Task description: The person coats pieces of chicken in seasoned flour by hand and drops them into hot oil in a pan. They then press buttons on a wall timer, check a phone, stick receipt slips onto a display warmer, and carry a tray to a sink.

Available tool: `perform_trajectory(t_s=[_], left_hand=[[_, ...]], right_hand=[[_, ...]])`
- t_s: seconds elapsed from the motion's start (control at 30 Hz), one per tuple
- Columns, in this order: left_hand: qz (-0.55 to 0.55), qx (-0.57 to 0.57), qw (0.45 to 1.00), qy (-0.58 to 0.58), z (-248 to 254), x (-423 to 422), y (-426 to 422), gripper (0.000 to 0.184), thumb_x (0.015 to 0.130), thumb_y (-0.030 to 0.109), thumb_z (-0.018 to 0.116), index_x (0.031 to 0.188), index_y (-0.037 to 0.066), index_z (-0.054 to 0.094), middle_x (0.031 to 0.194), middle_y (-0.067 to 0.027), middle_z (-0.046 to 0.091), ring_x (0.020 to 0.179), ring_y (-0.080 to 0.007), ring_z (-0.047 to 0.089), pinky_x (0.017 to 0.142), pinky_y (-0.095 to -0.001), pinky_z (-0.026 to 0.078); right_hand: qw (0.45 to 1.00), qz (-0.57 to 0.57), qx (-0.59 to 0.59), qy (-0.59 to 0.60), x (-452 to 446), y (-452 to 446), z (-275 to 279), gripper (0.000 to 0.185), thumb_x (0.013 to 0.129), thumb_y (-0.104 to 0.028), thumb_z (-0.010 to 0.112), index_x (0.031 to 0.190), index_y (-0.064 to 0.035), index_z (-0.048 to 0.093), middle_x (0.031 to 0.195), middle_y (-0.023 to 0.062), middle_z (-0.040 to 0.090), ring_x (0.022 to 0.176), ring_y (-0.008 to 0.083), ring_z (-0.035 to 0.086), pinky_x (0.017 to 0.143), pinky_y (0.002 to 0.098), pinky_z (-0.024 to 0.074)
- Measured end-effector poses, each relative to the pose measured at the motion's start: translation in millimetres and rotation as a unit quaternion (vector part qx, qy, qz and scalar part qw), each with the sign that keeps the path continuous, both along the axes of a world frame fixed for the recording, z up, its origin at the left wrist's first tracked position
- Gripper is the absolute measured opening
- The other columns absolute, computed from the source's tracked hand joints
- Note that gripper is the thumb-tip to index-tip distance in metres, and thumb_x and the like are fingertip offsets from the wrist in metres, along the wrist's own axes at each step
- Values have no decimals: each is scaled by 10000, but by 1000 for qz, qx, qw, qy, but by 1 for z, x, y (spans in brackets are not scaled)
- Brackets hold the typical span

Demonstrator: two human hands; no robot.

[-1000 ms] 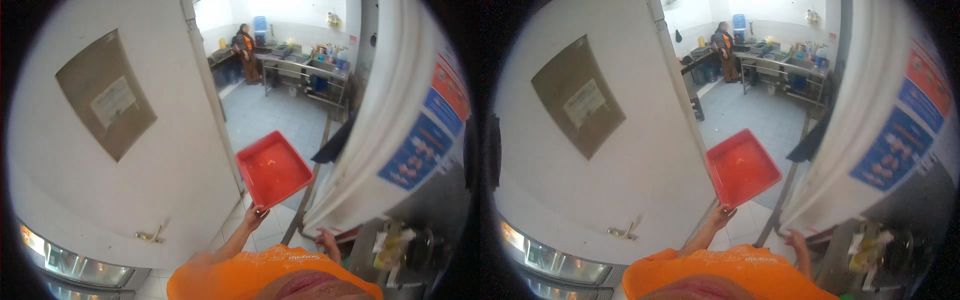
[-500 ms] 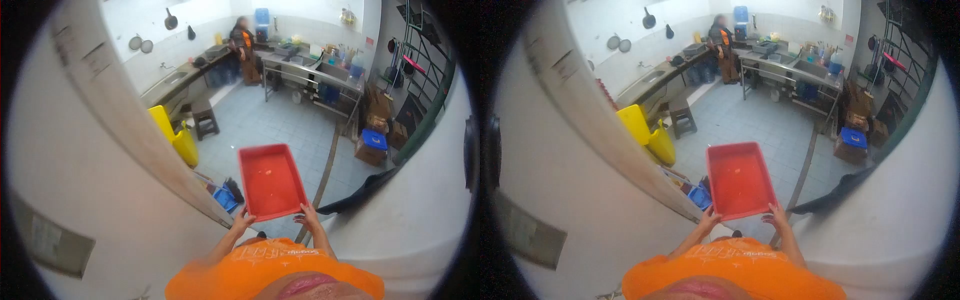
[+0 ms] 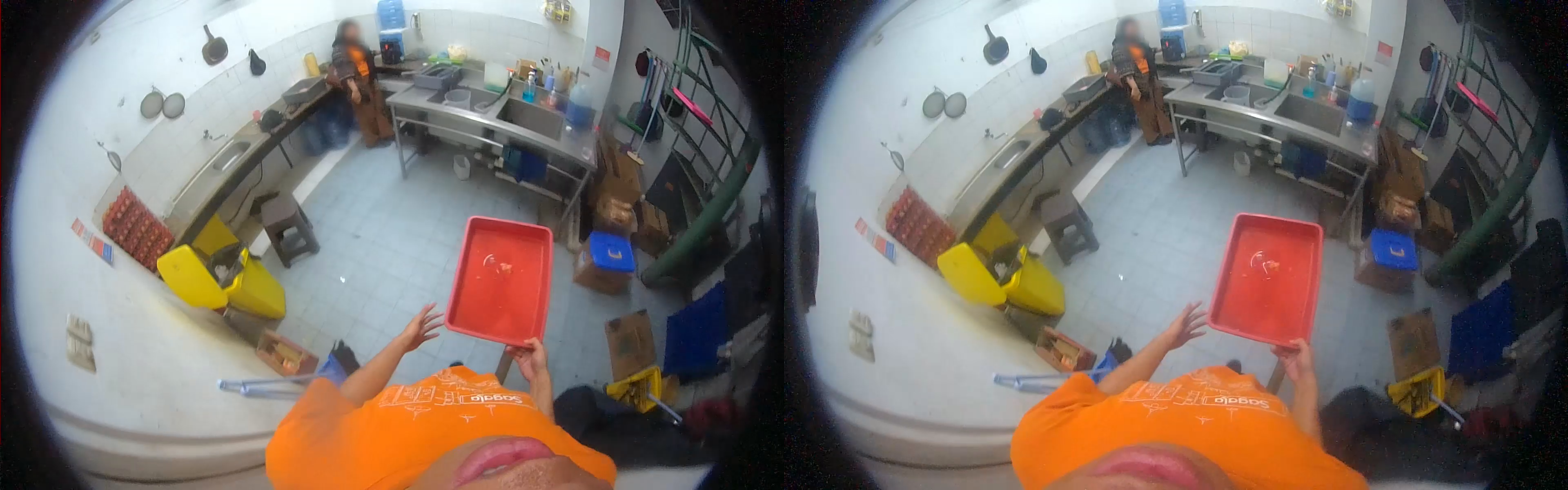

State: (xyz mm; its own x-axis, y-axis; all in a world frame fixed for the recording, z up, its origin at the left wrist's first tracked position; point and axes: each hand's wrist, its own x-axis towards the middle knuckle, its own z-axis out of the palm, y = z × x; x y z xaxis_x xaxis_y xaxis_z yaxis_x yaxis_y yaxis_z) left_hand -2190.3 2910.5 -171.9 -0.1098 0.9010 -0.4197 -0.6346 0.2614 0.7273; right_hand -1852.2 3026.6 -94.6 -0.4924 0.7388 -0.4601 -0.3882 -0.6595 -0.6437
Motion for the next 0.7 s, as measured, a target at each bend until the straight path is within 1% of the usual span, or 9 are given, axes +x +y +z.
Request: perform_trajectory(t_s=[0.07,0.13,0.2,0.23,0.27,0.37,0.47,0.57,0.7], left_hand=[[129,-114,984,-40,-51,-32,29,647,922,479,477,1448,178,252,1447,-76,360,1226,-233,470,989,-442,394],[191,-239,952,17,-98,-61,33,601,935,485,441,1430,180,289,1433,-83,382,1209,-230,482,974,-430,406],[180,-254,950,17,-146,-87,-5,665,900,520,498,1426,172,286,1421,-64,399,1219,-232,472,980,-432,402],[228,-309,923,2,-163,-93,-22,539,915,351,510,1397,157,362,1394,-106,438,1203,-278,491,998,-440,393],[242,-351,905,-1,-179,-101,-35,536,915,351,509,1394,157,366,1387,-108,444,1196,-279,495,994,-438,397],[248,-471,846,-8,-187,-128,-47,525,915,350,507,1385,154,379,1367,-117,460,1177,-280,505,981,-433,406],[223,-528,820,-2,-190,-174,11,515,914,349,505,1376,152,391,1347,-125,476,1158,-281,514,968,-427,415],[174,-536,825,41,-198,-237,110,505,914,348,503,1367,150,404,1326,-133,492,1138,-283,524,956,-421,424],[62,-450,866,209,-235,-336,315,492,913,347,500,1356,147,420,1299,-143,514,1113,-284,537,939,-413,436]], right_hand=[[1000,-16,-2,23,-26,84,-5,187,793,-171,533,902,-30,587,844,121,638,779,266,607,781,451,509],[999,-19,2,35,-50,169,-1,171,790,-171,528,886,-40,580,841,115,632,772,262,605,782,449,503],[997,-37,14,69,-88,256,14,166,781,-169,533,862,-33,586,800,120,636,745,253,612,767,428,504],[995,-47,23,81,-106,303,26,165,777,-168,536,850,-29,589,779,122,638,731,248,616,759,418,504],[995,-65,19,72,-127,344,38,180,784,-165,536,892,-28,581,793,115,625,746,250,608,758,423,500],[994,-75,45,73,-180,471,59,212,795,-165,544,944,-17,572,797,110,606,757,245,598,758,427,504],[993,-84,55,62,-221,572,62,224,800,-166,551,959,-9,566,803,126,610,747,241,603,749,420,525],[992,-94,73,39,-263,669,92,245,806,-173,569,981,-3,565,805,133,625,732,227,621,735,401,545],[990,-101,101,1,-292,797,94,288,828,-215,602,1016,-2,550,827,158,643,721,230,636,711,394,553]])
